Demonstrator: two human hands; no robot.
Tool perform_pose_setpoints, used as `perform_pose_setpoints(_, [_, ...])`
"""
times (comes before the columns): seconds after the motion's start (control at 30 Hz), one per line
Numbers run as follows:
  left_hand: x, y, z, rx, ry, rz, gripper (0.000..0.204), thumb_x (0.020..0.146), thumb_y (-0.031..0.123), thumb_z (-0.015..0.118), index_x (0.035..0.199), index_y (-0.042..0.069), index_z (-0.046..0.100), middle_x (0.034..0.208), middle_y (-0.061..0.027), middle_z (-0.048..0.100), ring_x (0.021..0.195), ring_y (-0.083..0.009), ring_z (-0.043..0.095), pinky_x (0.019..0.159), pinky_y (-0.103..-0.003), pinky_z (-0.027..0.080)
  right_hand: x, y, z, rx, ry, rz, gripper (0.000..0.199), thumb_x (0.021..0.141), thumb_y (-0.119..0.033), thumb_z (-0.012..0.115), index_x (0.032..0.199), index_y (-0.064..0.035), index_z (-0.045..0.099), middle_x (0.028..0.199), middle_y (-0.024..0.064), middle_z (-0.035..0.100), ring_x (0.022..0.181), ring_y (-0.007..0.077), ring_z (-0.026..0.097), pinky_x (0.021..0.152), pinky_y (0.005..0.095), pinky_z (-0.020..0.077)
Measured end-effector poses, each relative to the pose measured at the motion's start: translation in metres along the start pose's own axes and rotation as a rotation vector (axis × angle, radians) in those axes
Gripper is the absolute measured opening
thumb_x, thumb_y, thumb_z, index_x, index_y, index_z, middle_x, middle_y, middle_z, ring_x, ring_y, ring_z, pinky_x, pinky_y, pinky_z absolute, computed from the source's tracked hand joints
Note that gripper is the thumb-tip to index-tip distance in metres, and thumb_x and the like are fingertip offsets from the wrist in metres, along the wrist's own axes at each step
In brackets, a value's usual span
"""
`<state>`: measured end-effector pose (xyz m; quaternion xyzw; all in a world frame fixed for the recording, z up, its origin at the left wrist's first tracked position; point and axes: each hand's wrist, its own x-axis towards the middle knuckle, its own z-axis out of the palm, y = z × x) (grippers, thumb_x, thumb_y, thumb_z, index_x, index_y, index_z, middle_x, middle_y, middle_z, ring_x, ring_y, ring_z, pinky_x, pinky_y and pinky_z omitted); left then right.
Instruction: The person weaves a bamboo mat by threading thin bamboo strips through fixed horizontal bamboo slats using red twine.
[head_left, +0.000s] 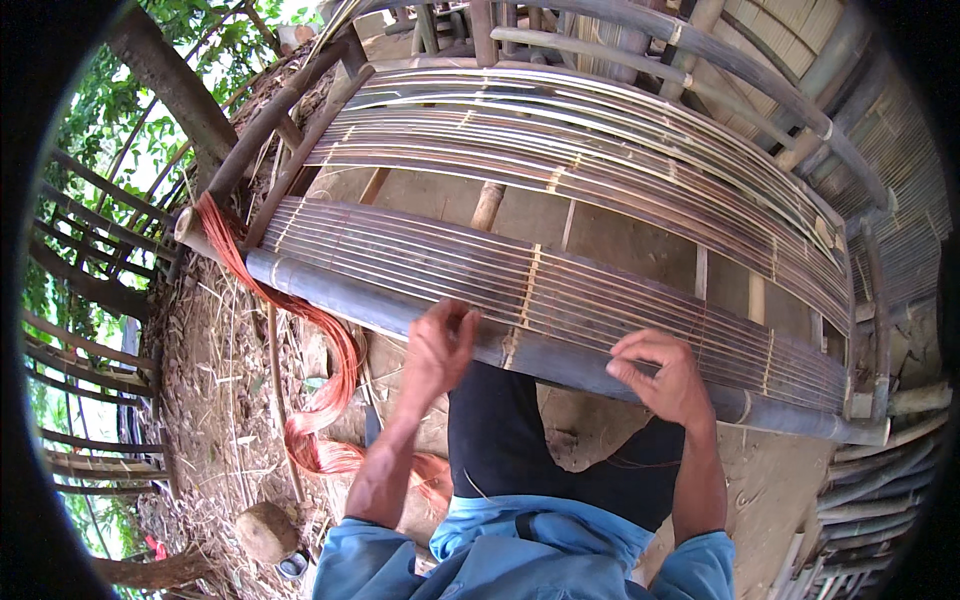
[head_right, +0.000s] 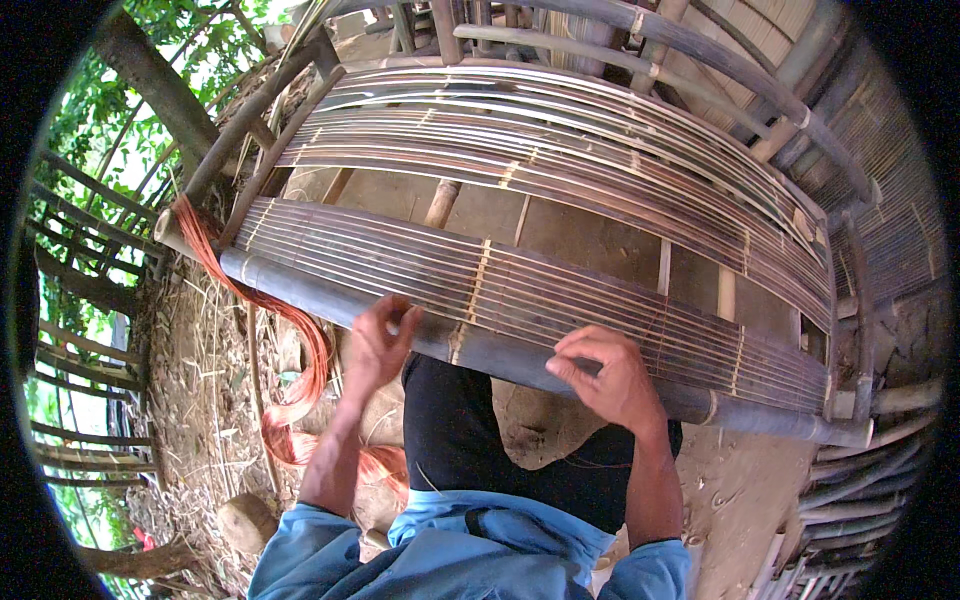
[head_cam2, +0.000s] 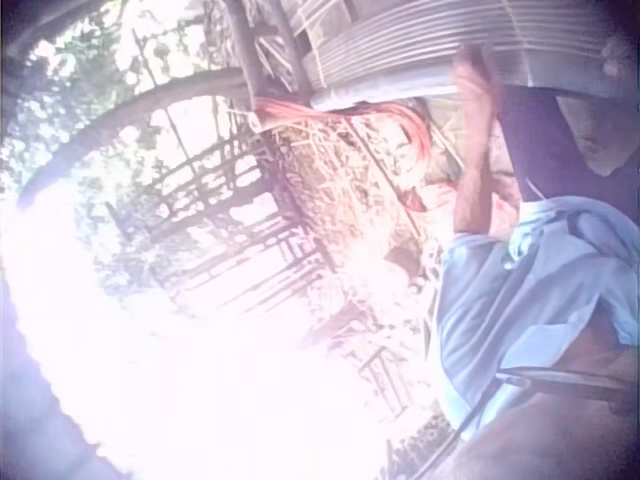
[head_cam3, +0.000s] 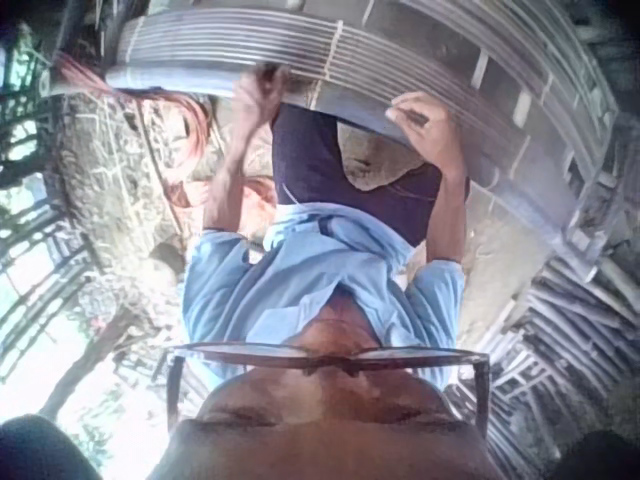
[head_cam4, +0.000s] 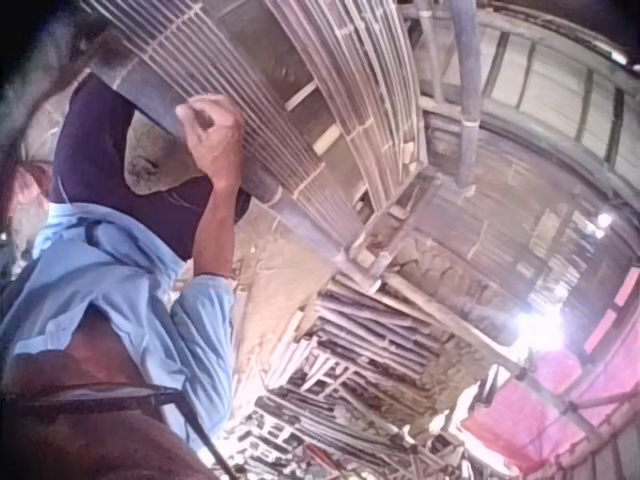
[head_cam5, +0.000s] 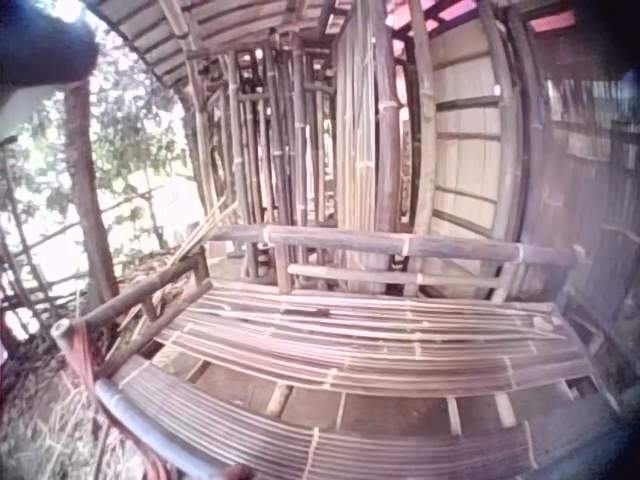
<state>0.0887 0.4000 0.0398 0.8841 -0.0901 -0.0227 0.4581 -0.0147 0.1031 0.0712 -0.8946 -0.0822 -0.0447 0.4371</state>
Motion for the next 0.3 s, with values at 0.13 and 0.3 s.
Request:
perform_pose_setpoints(0.13, [0.013, -0.054, -0.090, -0.371, -0.183, 0.019, 0.022, 0.094, 0.023, 0.069, 0.100, 0.002, 0.073, 0.086, -0.0129, 0.073, 0.069, -0.0177, 0.067, 0.065, -0.032, 0.053, 0.024, 0.020, -0.010, 0.053, 0.099, 0.049, 0.013, 0.087, -0.012, 0.078, 0.089, 0.0014, 0.075, 0.093, 0.0128, 0.073, 0.087, 0.0224, 0.070, 0.079, 0.0336, 0.0541])
perform_pose_setpoints(0.3, [0.068, -0.054, -0.233, -0.756, -0.005, 0.151, 0.051, 0.093, 0.036, 0.067, 0.131, 0.003, 0.059, 0.118, -0.0205, 0.069, 0.114, -0.0282, 0.065, 0.107, -0.048, 0.044, 0.070, 0.043, -0.016, 0.058, 0.118, 0.345, 0.028, 0.092, -0.027, 0.075, 0.095, 0.0010, 0.075, 0.097, 0.0132, 0.074, 0.090, 0.0222, 0.070, 0.082, 0.0355, 0.0550])
